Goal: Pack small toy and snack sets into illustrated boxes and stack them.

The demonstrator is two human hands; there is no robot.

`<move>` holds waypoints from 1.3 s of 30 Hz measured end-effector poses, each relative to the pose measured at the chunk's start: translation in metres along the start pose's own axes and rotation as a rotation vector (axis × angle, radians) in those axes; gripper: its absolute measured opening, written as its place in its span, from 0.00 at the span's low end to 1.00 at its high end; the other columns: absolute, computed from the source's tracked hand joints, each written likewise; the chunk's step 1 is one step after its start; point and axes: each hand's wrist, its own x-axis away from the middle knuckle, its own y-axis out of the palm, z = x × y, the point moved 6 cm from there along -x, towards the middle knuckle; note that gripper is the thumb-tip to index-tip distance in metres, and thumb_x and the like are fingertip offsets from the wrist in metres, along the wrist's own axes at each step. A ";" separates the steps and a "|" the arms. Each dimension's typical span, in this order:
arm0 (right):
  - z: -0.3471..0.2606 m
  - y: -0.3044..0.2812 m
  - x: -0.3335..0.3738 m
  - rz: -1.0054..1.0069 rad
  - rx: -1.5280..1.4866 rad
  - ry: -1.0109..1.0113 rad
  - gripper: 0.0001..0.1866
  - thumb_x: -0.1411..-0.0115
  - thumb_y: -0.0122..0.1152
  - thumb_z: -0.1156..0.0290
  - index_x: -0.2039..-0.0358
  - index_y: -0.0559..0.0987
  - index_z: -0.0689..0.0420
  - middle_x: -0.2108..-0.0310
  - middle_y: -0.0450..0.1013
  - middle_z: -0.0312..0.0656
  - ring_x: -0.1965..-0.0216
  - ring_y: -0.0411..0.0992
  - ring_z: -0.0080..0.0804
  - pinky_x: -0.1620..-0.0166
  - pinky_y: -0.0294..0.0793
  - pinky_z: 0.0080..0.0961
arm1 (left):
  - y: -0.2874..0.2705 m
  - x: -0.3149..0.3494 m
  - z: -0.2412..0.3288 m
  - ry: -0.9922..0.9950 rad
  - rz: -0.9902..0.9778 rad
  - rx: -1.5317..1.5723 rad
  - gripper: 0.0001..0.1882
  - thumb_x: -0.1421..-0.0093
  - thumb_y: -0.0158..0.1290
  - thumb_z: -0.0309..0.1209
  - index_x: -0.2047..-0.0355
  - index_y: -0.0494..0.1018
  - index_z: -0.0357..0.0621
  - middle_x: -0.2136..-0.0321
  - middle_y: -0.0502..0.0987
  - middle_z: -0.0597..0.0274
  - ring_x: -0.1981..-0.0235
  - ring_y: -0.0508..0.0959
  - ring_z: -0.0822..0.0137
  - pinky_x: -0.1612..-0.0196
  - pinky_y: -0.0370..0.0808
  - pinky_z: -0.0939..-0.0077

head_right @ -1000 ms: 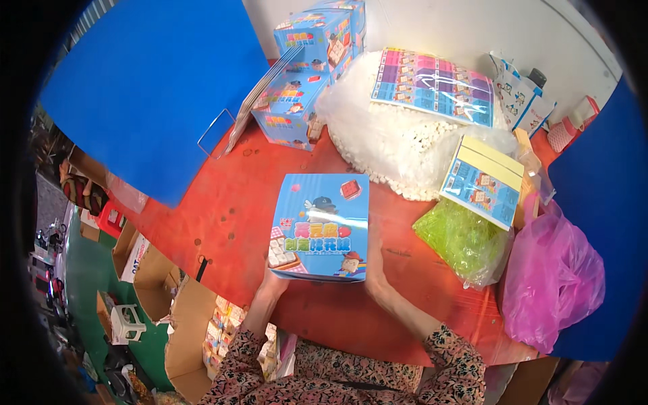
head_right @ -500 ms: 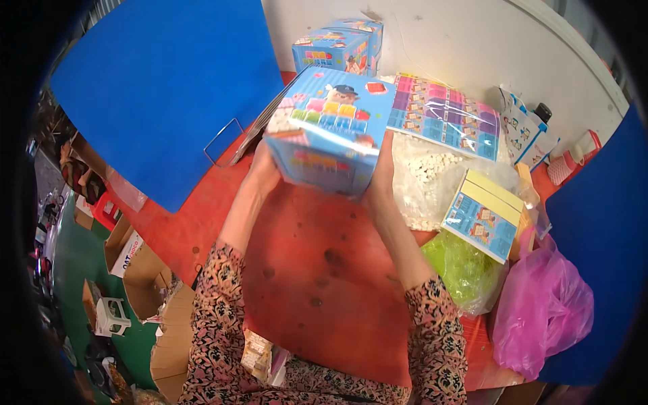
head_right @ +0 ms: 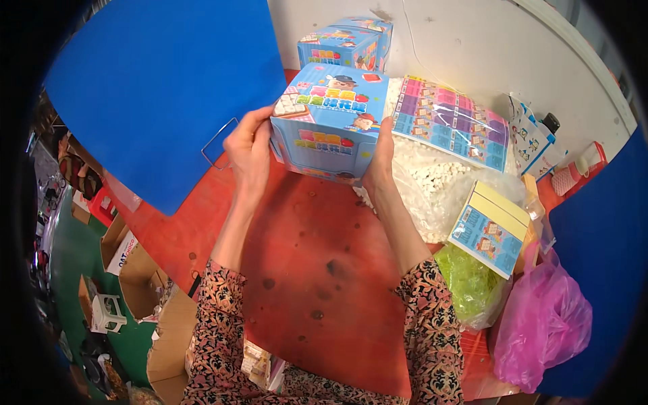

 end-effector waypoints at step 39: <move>0.040 0.027 -0.069 0.224 0.024 -0.208 0.34 0.37 0.38 0.47 0.50 0.69 0.69 0.49 0.67 0.58 0.47 0.65 0.50 0.46 0.61 0.36 | -0.085 -0.092 -0.043 0.192 0.206 -0.764 0.10 0.45 0.52 0.30 0.68 0.71 0.32 0.83 0.68 0.41 0.79 0.70 0.45 0.73 0.65 0.58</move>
